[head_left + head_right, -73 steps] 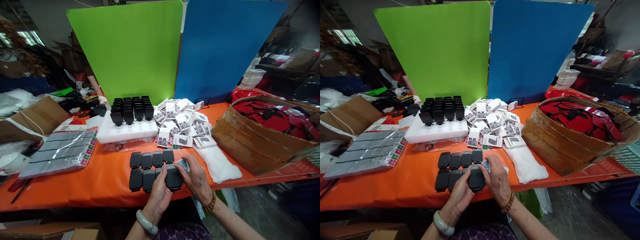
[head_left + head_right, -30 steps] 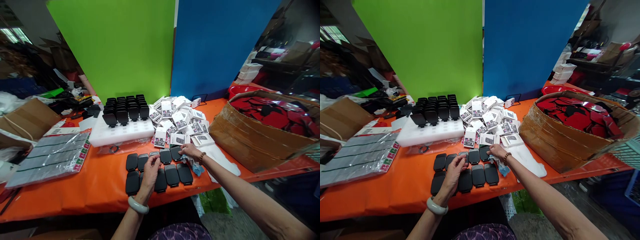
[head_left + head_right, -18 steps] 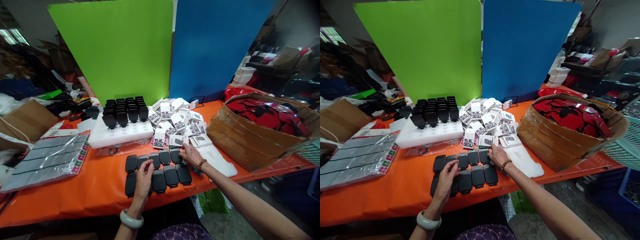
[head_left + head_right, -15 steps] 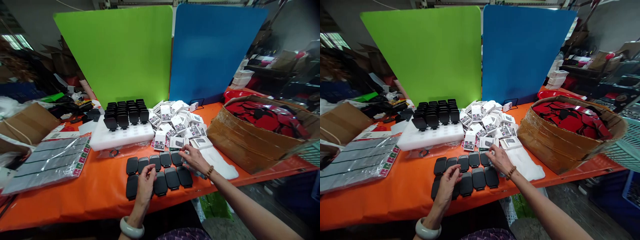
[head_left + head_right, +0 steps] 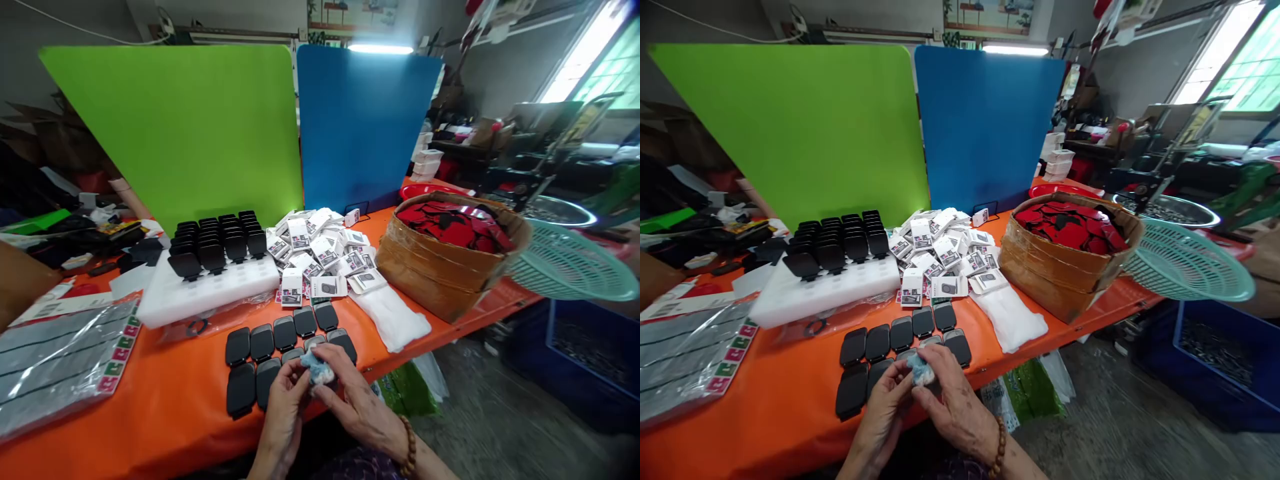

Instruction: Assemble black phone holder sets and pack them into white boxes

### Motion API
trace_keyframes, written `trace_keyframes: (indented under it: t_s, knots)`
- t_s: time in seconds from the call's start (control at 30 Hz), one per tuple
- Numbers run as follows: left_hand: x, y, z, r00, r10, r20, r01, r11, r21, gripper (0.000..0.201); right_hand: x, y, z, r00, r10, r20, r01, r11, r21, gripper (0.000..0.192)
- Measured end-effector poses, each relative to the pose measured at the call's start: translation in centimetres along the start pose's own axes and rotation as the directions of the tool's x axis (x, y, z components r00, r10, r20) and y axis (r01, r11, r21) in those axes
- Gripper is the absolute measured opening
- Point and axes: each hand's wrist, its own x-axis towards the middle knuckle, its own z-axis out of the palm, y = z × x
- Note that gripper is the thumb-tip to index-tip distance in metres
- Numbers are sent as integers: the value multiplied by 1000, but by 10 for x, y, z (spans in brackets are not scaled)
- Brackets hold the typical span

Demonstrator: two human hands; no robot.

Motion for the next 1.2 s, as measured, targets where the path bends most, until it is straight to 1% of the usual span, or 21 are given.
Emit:
trace_keyframes:
  t_s: [0.03, 0.1, 0.2, 0.27, 0.33, 0.4, 0.43, 0.47, 0.57, 0.63, 0.67, 0.73, 0.8, 0.83, 0.9, 0.93, 0.97, 1.03, 1.07, 1.13, 1.2]
  knots:
    - [0, -1, 2, 1000, 5, -8, -5, 1000, 9, 46, -6, 2, -3, 1000, 4, 12, -4, 1000, -2, 45]
    - [-3, -4, 9, 1000, 4, -2, -4, 999, 37, 45, -15, 6, -10, 1000, 25, -11, -25, 1000, 6, 41]
    - [-9, -11, 22, 999, -27, 37, 24, 995, 93, 42, -24, 13, -20, 994, 39, -98, -34, 998, 44, 31]
    - [-12, -13, 27, 997, -58, 60, 48, 988, 150, 41, -27, 18, -31, 982, 78, -172, -67, 995, 70, 28]
    - [-13, -13, 29, 996, -64, 64, 49, 977, 209, 42, -31, 24, -47, 948, 180, -261, -164, 983, 80, 29]
    - [-13, -10, 25, 998, -42, 45, 29, 968, 248, 45, -35, 31, -68, 889, 278, -364, -273, 960, 66, 33]
    - [-12, -8, 22, 999, -33, 28, 25, 965, 260, 46, -38, 34, -80, 854, 298, -426, -308, 950, 47, 36]
    - [-12, -7, 17, 1000, -27, 7, 24, 963, 267, 47, -40, 37, -92, 821, 293, -490, -326, 945, 18, 39]
    - [-11, -1, 1, 998, -19, -57, 34, 963, 268, 49, -46, 44, -129, 734, 195, -650, -351, 929, -118, 40]
    - [-12, 1, -10, 996, -17, -90, 39, 966, 256, 50, -44, 47, -151, 707, 110, -699, -365, 903, -227, 36]
    - [-13, 2, -15, 994, -15, -106, 41, 968, 249, 49, -41, 49, -161, 704, 53, -708, -358, 888, -289, 33]
    - [-16, 4, -23, 990, -8, -143, 41, 972, 231, 49, -31, 58, -178, 712, -88, -697, -309, 851, -424, 30]
    - [-20, 5, -26, 984, 6, -177, 32, 977, 210, 50, -17, 71, -190, 743, -199, -639, -251, 802, -541, 31]
    - [-23, 5, -27, 982, 14, -190, 26, 979, 201, 51, -11, 78, -194, 769, -221, -600, -236, 774, -587, 33]
    - [-28, 6, -28, 978, 26, -207, 15, 981, 194, 53, 0, 93, -195, 822, -200, -534, -259, 703, -662, 38]
    - [-31, 5, -29, 977, 28, -211, 14, 981, 194, 54, 2, 100, -194, 836, -176, -520, -293, 658, -694, 40]
    - [-35, 5, -30, 976, 30, -216, 14, 980, 196, 54, 4, 106, -191, 836, -160, -524, -332, 612, -717, 40]
    - [-40, 4, -34, 973, 33, -229, 14, 980, 199, 54, 1, 114, -185, 806, -170, -566, -397, 553, -732, 39]
    - [-43, 4, -37, 971, 38, -237, 10, 980, 198, 53, -1, 116, -181, 784, -191, -590, -411, 553, -725, 37]
    - [-47, 4, -43, 963, 52, -264, -1, 982, 189, 53, -9, 118, -173, 750, -235, -618, -389, 598, -700, 33]
    - [-51, 4, -49, 955, 62, -290, -10, 984, 178, 54, -17, 116, -162, 726, -257, -638, -343, 669, -659, 29]
